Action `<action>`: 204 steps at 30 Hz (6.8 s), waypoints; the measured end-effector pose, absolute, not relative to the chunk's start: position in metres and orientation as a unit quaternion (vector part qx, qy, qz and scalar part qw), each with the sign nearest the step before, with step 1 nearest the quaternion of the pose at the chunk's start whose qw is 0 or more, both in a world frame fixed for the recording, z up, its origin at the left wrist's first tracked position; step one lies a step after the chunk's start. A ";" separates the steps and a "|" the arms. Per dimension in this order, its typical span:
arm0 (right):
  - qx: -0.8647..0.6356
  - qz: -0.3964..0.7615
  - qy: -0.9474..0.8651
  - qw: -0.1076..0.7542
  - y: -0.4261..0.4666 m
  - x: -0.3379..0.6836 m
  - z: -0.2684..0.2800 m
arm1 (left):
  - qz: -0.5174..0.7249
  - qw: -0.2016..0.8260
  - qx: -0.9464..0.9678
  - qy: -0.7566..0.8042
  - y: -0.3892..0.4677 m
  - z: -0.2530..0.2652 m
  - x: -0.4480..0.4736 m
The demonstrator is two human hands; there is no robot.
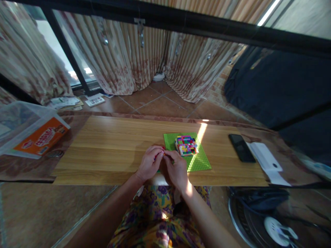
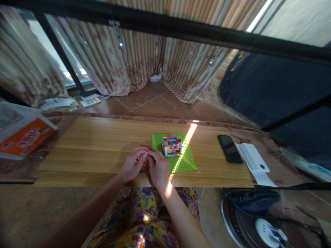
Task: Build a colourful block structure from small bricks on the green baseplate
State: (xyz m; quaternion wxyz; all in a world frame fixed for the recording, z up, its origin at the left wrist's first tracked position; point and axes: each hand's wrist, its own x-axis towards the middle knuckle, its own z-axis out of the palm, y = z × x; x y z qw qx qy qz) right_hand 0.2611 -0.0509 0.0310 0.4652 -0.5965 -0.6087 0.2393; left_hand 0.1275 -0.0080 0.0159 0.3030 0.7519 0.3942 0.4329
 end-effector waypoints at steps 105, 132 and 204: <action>-0.714 0.170 -0.400 0.550 -0.052 0.367 0.017 | 0.413 0.265 0.781 0.387 -0.008 0.015 0.130; -0.699 0.155 -0.429 0.550 -0.049 0.373 0.009 | 0.411 0.260 0.783 0.388 -0.008 0.013 0.130; -0.748 0.075 -0.500 0.430 -0.041 0.365 0.048 | 0.406 0.251 0.790 0.384 -0.007 0.013 0.131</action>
